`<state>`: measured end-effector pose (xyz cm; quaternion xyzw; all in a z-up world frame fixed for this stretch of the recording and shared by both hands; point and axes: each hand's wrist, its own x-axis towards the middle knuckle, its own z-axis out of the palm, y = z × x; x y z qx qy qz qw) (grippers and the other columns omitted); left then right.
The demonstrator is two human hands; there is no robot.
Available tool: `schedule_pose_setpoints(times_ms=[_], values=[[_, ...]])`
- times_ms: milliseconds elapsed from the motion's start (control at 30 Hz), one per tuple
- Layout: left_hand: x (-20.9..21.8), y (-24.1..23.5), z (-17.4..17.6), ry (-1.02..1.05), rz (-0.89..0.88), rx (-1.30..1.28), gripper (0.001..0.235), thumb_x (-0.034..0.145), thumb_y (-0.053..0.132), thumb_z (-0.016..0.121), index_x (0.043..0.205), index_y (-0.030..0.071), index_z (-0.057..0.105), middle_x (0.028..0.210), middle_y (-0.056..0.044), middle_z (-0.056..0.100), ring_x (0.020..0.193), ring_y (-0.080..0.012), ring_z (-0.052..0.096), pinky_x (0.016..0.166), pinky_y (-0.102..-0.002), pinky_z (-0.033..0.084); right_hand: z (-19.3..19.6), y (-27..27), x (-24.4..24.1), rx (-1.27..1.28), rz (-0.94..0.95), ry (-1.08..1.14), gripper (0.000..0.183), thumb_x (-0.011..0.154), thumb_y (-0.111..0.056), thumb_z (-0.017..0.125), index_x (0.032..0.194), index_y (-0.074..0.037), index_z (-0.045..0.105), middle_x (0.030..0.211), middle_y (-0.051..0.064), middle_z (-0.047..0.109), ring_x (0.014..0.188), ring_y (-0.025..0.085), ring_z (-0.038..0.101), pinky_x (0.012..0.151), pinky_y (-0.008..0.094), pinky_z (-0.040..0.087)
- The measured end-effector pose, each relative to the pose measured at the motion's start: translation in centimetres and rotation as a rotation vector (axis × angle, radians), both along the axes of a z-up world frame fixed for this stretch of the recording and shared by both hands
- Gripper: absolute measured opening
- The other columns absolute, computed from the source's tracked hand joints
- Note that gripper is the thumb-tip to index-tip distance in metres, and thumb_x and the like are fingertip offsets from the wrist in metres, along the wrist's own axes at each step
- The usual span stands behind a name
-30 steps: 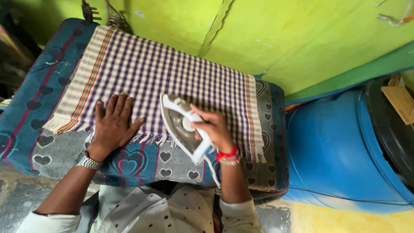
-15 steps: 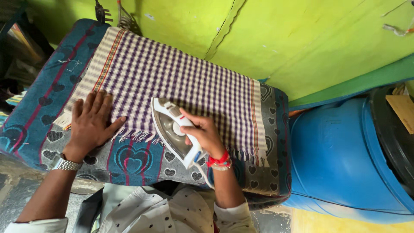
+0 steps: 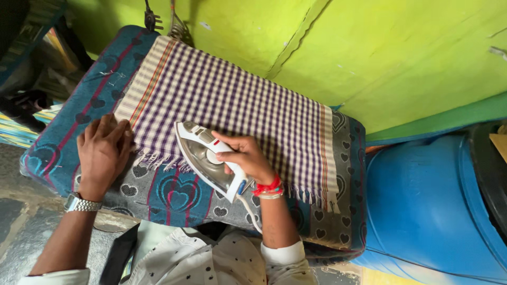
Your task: The person irons a checkered cloth by moving an iron back and forth across its surface while using their other hand to smooth the fabric.
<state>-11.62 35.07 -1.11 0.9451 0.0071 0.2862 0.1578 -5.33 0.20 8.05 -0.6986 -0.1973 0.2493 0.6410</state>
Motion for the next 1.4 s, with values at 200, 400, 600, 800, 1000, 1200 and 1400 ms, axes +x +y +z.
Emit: schedule_pose_setpoints(times_ms=[200, 400, 600, 800, 1000, 1200, 1400], values=[[0.1, 0.8, -1.5, -0.024, 0.131, -0.102, 0.034, 0.097, 0.03, 0.076, 0.124, 0.01, 0.072, 0.123, -0.01, 0.068, 0.115, -0.0346, 0.058, 0.1, -0.049, 0.044, -0.9, 5.5, 3.8, -0.057, -0.173, -0.102, 0.052, 0.089, -0.001, 0.072, 0.14, -0.003, 0.06, 0.093, 0.018, 0.078, 0.053, 0.012, 0.068, 0.047, 0.023, 0.058], [0.7, 1.9, -2.8, -0.038, 0.152, -0.264, 0.029, 0.099, 0.03, 0.077, 0.12, 0.01, 0.075, 0.105, -0.013, 0.071, 0.106, -0.0338, 0.062, 0.093, -0.049, 0.043, 0.6, 6.9, 4.6, -0.009, -0.1, 0.016, 0.054, 0.09, -0.002, 0.07, 0.143, -0.005, 0.057, 0.092, 0.016, 0.076, 0.054, 0.011, 0.067, 0.047, 0.023, 0.056], [0.8, 1.6, -2.1, -0.064, 0.174, -0.249, 0.025, 0.1, 0.029, 0.078, 0.115, 0.009, 0.076, 0.1, -0.013, 0.07, 0.1, -0.0348, 0.062, 0.092, -0.048, 0.045, 0.2, 7.3, 0.8, -0.008, -0.046, -0.051, 0.054, 0.089, 0.0, 0.071, 0.141, -0.003, 0.058, 0.095, 0.019, 0.077, 0.055, 0.012, 0.068, 0.046, 0.023, 0.056], [0.3, 0.9, -0.6, -0.139, 0.138, -0.23, 0.02, 0.099, 0.019, 0.077, 0.115, 0.007, 0.075, 0.098, -0.013, 0.069, 0.097, -0.0355, 0.063, 0.09, -0.049, 0.048, -0.7, 10.4, 4.7, 0.012, -0.093, -0.053, 0.057, 0.092, -0.003, 0.068, 0.147, -0.003, 0.052, 0.094, 0.014, 0.077, 0.06, 0.012, 0.072, 0.052, 0.024, 0.059], [0.0, 0.4, -0.2, -0.141, 0.062, -0.443, 0.027, 0.097, 0.004, 0.074, 0.124, 0.002, 0.071, 0.114, -0.018, 0.067, 0.097, -0.0358, 0.067, 0.085, -0.044, 0.054, -0.4, 9.5, 5.1, 0.044, 0.14, -0.071, 0.067, 0.094, -0.002, 0.068, 0.155, -0.003, 0.041, 0.095, 0.01, 0.074, 0.067, 0.01, 0.07, 0.062, 0.024, 0.06], [0.3, 0.6, -0.1, -0.216, 0.056, -0.525, 0.034, 0.087, -0.002, 0.074, 0.12, 0.0, 0.07, 0.111, -0.02, 0.067, 0.1, -0.0345, 0.068, 0.087, -0.04, 0.057, -0.6, 10.8, 5.7, 0.094, 0.039, -0.003, 0.065, 0.091, -0.003, 0.068, 0.152, -0.003, 0.048, 0.096, 0.014, 0.076, 0.06, 0.012, 0.068, 0.053, 0.023, 0.057], [0.6, 0.9, -0.7, -0.193, 0.125, -0.46, 0.031, 0.09, -0.005, 0.072, 0.121, -0.001, 0.071, 0.108, -0.019, 0.068, 0.098, -0.0339, 0.068, 0.087, -0.042, 0.057, -0.1, 10.0, 2.7, 0.013, 0.122, 0.039, 0.064, 0.088, -0.002, 0.07, 0.148, -0.007, 0.05, 0.101, 0.018, 0.076, 0.057, 0.011, 0.068, 0.049, 0.022, 0.058]])
